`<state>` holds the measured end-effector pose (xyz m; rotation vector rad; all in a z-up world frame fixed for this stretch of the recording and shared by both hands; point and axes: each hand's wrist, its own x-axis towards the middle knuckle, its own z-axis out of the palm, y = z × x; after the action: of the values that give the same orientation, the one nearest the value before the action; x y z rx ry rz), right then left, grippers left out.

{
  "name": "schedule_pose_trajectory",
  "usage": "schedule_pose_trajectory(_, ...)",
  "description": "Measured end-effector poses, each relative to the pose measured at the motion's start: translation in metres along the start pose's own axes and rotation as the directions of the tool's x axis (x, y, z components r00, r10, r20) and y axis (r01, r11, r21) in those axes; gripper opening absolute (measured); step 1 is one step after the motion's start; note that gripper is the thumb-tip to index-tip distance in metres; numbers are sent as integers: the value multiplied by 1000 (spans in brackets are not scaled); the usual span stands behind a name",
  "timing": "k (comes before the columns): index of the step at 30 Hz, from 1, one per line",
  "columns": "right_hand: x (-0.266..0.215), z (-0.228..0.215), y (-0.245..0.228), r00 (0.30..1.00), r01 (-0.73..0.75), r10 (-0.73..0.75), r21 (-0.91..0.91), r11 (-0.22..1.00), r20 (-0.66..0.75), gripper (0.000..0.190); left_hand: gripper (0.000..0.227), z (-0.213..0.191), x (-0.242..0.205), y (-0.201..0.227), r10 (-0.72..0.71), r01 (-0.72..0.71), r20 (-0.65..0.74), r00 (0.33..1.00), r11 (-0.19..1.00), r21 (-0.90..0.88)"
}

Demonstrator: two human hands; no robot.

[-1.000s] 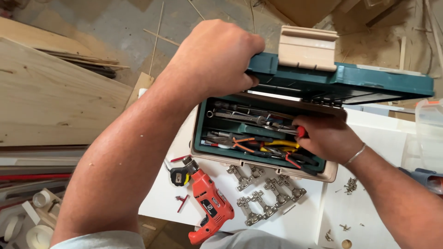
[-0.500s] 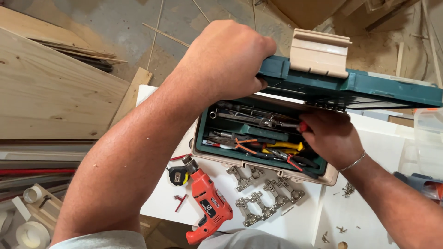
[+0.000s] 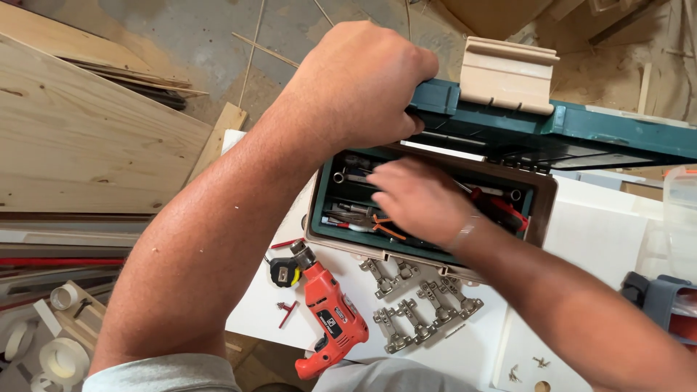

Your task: Sorting and selecting screws from an organizer and inspecting cabinet hinges on a workbench

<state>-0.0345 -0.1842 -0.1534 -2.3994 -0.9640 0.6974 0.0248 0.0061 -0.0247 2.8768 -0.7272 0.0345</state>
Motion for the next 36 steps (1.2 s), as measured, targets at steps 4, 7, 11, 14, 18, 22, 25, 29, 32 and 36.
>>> schedule_pose_trajectory(4, 19, 25, -23, 940, 226, -310, -420, 879, -143, 19, 24, 1, 0, 0, -12, 12, -2, 1000, 1000, -1)
schedule_pose_trajectory(7, 30, 40, -16, 964, 168, -227, -338, 926, -141, 26, 23, -2, 0, 1, -22, 22, 13, 1000, 1000, -6)
schedule_pose_trajectory(11, 29, 28, 24, 997, 27, -33, -103, 994, -66, 11, 23, 0, 1, 0, -24, 24, -4, 1000, 1000, -7)
schedule_pose_trajectory(14, 0, 0, 46, 956, -35, 172, -488, 872, 238, 46, 24, 4, 2, -1, 0, 0, 7, 1000, 1000, 3)
schedule_pose_trajectory(18, -21, -35, 37, 963, -60, 10, -176, 983, -268, 30, 23, 4, 3, -1, 23, -23, -31, 999, 1000, -4)
schedule_pose_trajectory(22, -23, -30, 39, 947, 105, -175, -257, 961, -268, 29, 23, 9, 1, -4, 88, -86, -141, 986, 996, 19)
schedule_pose_trajectory(25, 5, -40, -6, 838, -460, 467, -96, 883, 283, 48, 30, 0, -1, 1, -10, 8, -26, 1000, 997, -71)
schedule_pose_trajectory(29, 12, -27, 5, 992, -68, 87, -188, 980, 96, 37, 30, -1, -2, 2, -20, 19, -18, 1000, 998, -54)
schedule_pose_trajectory(32, 0, -14, 0, 983, 162, -158, -31, 986, 92, 23, 27, -2, -4, 3, -67, 70, 25, 997, 992, -104)
schedule_pose_trajectory(36, -24, 6, -22, 900, 420, -423, -481, 770, 108, 6, 32, 10, -1, -2, -3, 2, -21, 1000, 1000, -24)
